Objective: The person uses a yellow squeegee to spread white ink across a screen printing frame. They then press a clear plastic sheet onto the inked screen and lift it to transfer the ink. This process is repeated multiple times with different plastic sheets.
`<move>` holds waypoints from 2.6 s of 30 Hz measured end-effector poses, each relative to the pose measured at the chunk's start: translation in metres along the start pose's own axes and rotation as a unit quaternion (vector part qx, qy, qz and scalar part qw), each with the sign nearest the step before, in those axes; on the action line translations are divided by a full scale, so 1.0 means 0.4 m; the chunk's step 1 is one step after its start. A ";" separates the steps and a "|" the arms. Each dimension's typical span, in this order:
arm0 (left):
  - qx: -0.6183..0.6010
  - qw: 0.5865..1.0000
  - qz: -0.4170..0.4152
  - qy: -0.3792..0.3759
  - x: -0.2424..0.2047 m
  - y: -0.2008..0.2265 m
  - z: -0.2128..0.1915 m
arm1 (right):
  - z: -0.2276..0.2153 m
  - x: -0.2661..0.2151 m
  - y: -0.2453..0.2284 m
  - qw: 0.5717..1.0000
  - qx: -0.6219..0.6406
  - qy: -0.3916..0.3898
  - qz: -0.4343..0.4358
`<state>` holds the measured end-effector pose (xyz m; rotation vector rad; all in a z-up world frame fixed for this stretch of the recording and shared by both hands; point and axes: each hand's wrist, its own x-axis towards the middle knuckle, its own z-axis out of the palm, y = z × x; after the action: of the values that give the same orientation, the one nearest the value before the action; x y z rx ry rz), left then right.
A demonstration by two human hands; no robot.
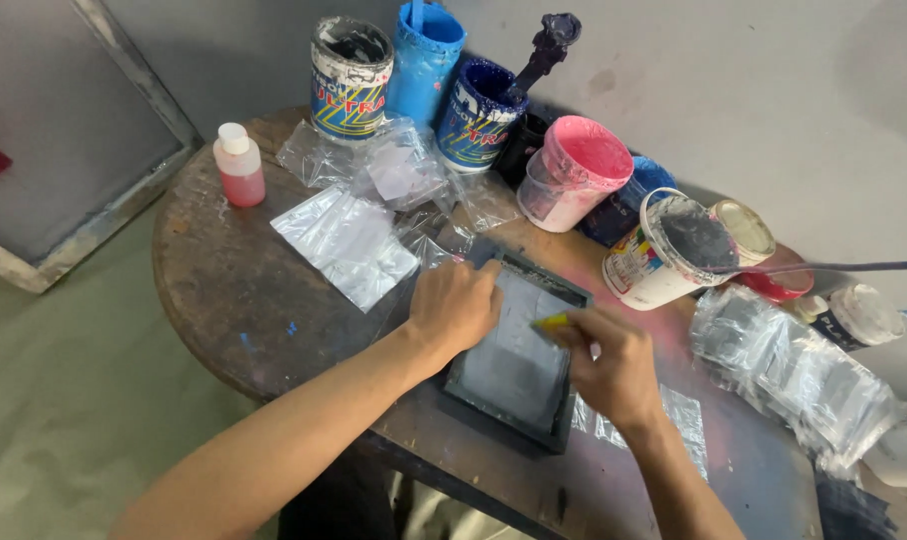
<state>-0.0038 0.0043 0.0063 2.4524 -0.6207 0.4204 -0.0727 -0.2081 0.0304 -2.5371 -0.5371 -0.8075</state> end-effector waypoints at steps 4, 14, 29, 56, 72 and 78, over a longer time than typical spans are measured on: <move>-0.007 1.000 -0.004 -0.026 0.008 0.001 -0.008 | 0.062 0.055 0.110 0.998 -0.056 0.016 -0.018; -0.001 1.000 0.002 -0.013 0.008 -0.004 -0.002 | 0.156 0.058 0.177 0.990 -0.129 -0.025 -0.044; 0.030 0.999 0.019 0.041 0.008 -0.019 0.077 | 0.046 -0.065 -0.076 0.993 -0.073 -0.092 -0.019; -0.017 1.000 0.018 0.009 0.010 -0.011 0.006 | 0.168 0.070 0.094 0.992 -0.120 -0.043 -0.006; 0.006 1.000 0.007 0.023 0.005 -0.022 0.061 | 0.046 -0.076 -0.156 0.993 -0.027 -0.096 -0.059; -0.004 1.000 0.006 -0.013 0.004 -0.014 0.020 | 0.047 -0.001 -0.072 1.000 -0.023 0.004 -0.018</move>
<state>0.0017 0.0031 -0.0017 2.4506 -0.6468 0.3905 -0.0783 -0.1749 0.0241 -2.5716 -0.5702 -0.8526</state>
